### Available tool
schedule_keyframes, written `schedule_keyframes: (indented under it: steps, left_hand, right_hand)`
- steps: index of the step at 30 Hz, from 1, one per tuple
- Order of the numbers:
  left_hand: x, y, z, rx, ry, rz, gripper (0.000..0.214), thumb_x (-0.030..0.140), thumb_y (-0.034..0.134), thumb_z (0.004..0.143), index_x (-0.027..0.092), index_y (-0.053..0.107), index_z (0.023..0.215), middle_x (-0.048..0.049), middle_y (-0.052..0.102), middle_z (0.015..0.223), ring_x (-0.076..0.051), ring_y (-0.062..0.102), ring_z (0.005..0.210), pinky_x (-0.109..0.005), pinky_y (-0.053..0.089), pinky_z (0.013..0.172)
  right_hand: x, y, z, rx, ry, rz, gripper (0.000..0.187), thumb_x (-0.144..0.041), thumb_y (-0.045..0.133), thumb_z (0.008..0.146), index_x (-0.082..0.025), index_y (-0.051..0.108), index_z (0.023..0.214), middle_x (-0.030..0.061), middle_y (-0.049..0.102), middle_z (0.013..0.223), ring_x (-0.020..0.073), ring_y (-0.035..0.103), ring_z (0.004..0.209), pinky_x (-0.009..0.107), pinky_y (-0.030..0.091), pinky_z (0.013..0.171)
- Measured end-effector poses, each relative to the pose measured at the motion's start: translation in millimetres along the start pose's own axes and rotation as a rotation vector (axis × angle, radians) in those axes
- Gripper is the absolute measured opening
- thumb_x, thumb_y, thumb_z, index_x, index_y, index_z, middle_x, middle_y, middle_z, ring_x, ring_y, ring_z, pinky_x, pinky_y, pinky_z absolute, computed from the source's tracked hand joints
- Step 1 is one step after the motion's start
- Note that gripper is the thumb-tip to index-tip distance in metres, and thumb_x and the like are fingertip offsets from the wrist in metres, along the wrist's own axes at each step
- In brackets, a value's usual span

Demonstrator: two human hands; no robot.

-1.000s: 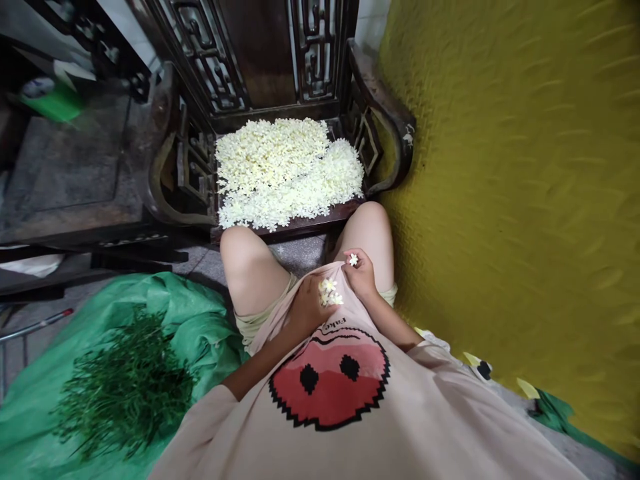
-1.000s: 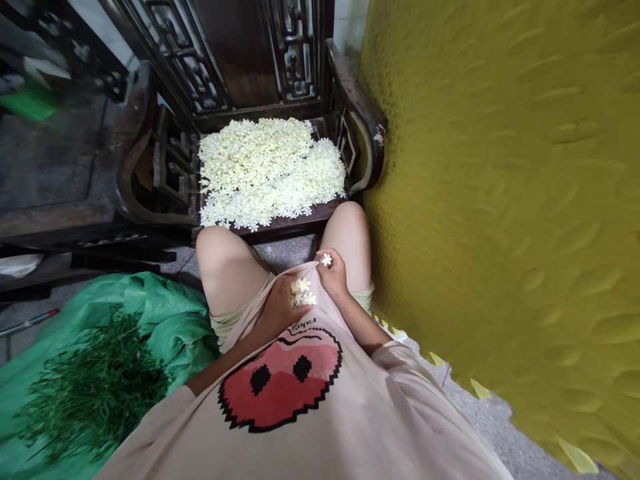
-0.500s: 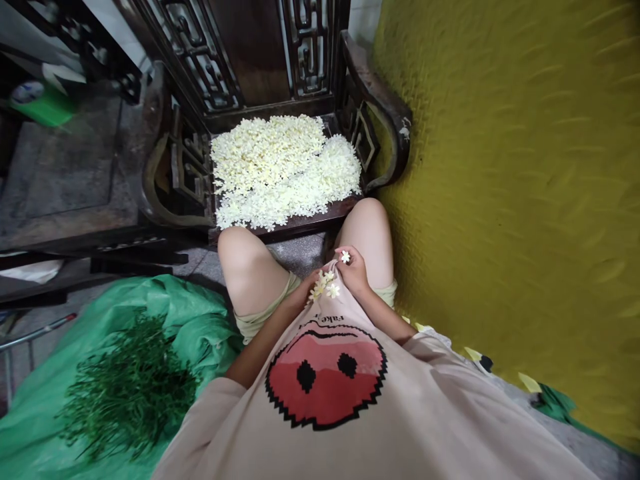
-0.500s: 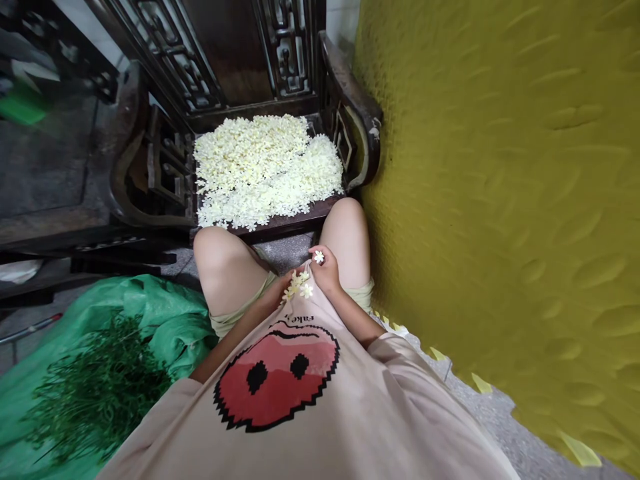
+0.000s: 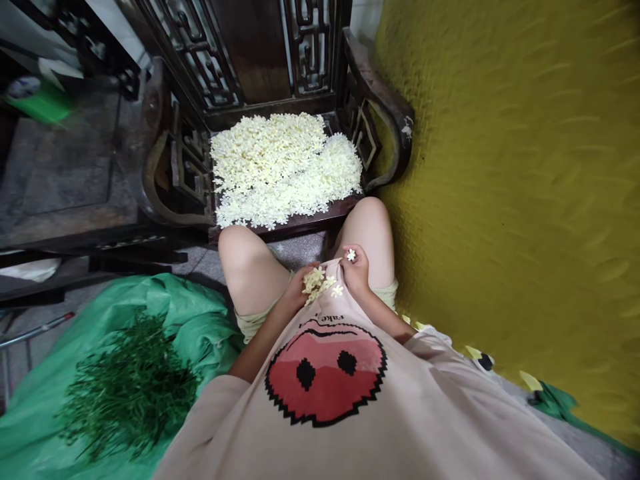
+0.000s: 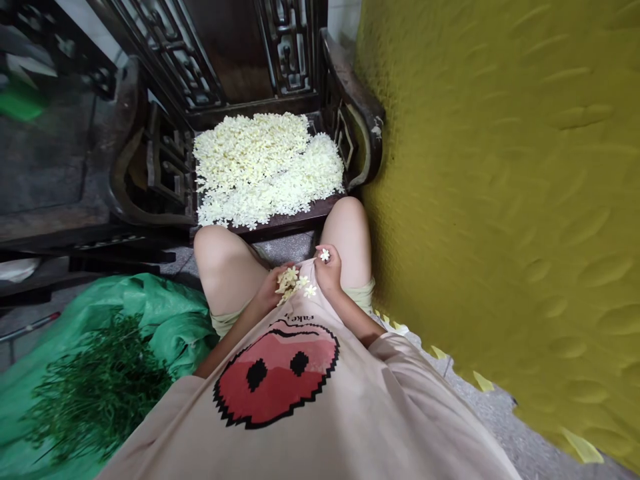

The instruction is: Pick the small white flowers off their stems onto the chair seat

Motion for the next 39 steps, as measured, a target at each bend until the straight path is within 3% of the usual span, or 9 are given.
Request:
schedule_keyframes:
  steps: [5,11,17,21,25,29,31,34,39]
  left_hand:
    - [-1,-1.9,-6,0.000,-0.052,-0.075,0.022,0.029,0.062,0.064,0.016,0.056,0.080,-0.0025,0.064,0.075,-0.015,0.059,0.068,-0.029,0.046,0.069]
    - [11,-18.5,-5,0.037,0.060,0.081,0.027,0.030,0.068,0.059,0.020,0.054,0.080,0.0007,0.060,0.074,-0.012,0.054,0.063,-0.029,0.044,0.067]
    - [39,-21.6,-12,0.039,0.177,0.063,0.021,0.036,0.061,0.065,0.020,0.051,0.074,-0.0006,0.056,0.074,-0.011,0.052,0.066,-0.028,0.044,0.065]
    - [30,-17.8,-14,0.047,0.111,0.054,0.018,0.032,0.061,0.065,0.020,0.050,0.073,-0.0004,0.055,0.071,-0.011,0.052,0.064,-0.027,0.044,0.063]
    - [13,-15.8,-14,0.058,0.028,0.028,0.023,0.028,0.066,0.060,0.018,0.048,0.072,0.0006,0.055,0.067,-0.011,0.052,0.062,-0.026,0.043,0.061]
    - [18,-15.4,-19,0.038,0.052,-0.008,0.024,0.027,0.066,0.060,0.019,0.049,0.074,0.0004,0.055,0.070,-0.011,0.052,0.062,-0.026,0.043,0.061]
    - [29,-16.3,-24,0.033,0.096,-0.039,0.021,0.027,0.064,0.062,0.019,0.049,0.074,-0.0001,0.054,0.070,-0.011,0.051,0.061,-0.026,0.043,0.060]
    - [59,-22.5,-30,0.055,0.198,-0.098,0.013,0.025,0.058,0.068,0.018,0.048,0.072,-0.0008,0.052,0.068,-0.009,0.048,0.057,-0.024,0.042,0.056]
    - [149,-50.4,-37,0.152,0.405,-0.012,0.011,0.027,0.048,0.076,0.018,0.047,0.069,-0.0021,0.049,0.067,-0.009,0.047,0.059,-0.023,0.042,0.056]
  right_hand:
    - [-15,-8,-2,0.002,-0.046,-0.034,0.027,-0.014,0.040,0.060,-0.019,0.049,0.085,-0.0008,0.043,0.070,0.0124,0.039,0.062,0.024,0.033,0.059]
    - [-26,4,-4,-0.292,-0.134,-0.170,0.027,-0.012,0.041,0.064,-0.019,0.055,0.086,0.0000,0.050,0.073,0.0143,0.045,0.066,0.026,0.036,0.064]
    - [-38,22,-27,-0.513,-0.379,-0.425,0.025,-0.006,0.040,0.067,-0.019,0.055,0.081,0.0038,0.054,0.081,0.0186,0.048,0.084,0.031,0.035,0.078]
    - [-25,42,-44,-0.640,-0.466,-0.669,0.018,-0.006,0.041,0.067,-0.018,0.053,0.073,0.0054,0.050,0.075,0.0194,0.044,0.078,0.032,0.033,0.074]
    - [-22,56,-50,-0.647,-0.510,-0.786,0.017,-0.004,0.043,0.065,-0.017,0.052,0.071,0.0082,0.050,0.080,0.0213,0.043,0.082,0.033,0.033,0.074]
    - [-29,68,-38,-0.591,-0.474,-0.644,0.018,-0.003,0.041,0.064,-0.017,0.049,0.070,0.0112,0.050,0.100,0.0227,0.043,0.096,0.035,0.034,0.082]
    - [-29,75,-28,-0.580,-0.428,-0.546,0.016,-0.004,0.042,0.064,-0.018,0.046,0.069,0.0111,0.050,0.104,0.0227,0.043,0.102,0.036,0.034,0.085]
    - [-17,88,-15,-0.635,-0.313,-0.410,0.009,-0.011,0.044,0.069,-0.020,0.042,0.066,0.0080,0.056,0.095,0.0207,0.049,0.099,0.034,0.037,0.083]
    - [31,112,-17,-0.840,-0.023,-0.298,0.021,-0.030,0.049,0.073,-0.019,0.040,0.058,0.0040,0.062,0.085,0.0175,0.056,0.082,0.031,0.040,0.074]
Point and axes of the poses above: each hand's wrist, its own z-axis towards the middle knuckle, its own y-axis out of the palm, x = y × z, the point moved 10 cm from there along z, towards the middle knuckle
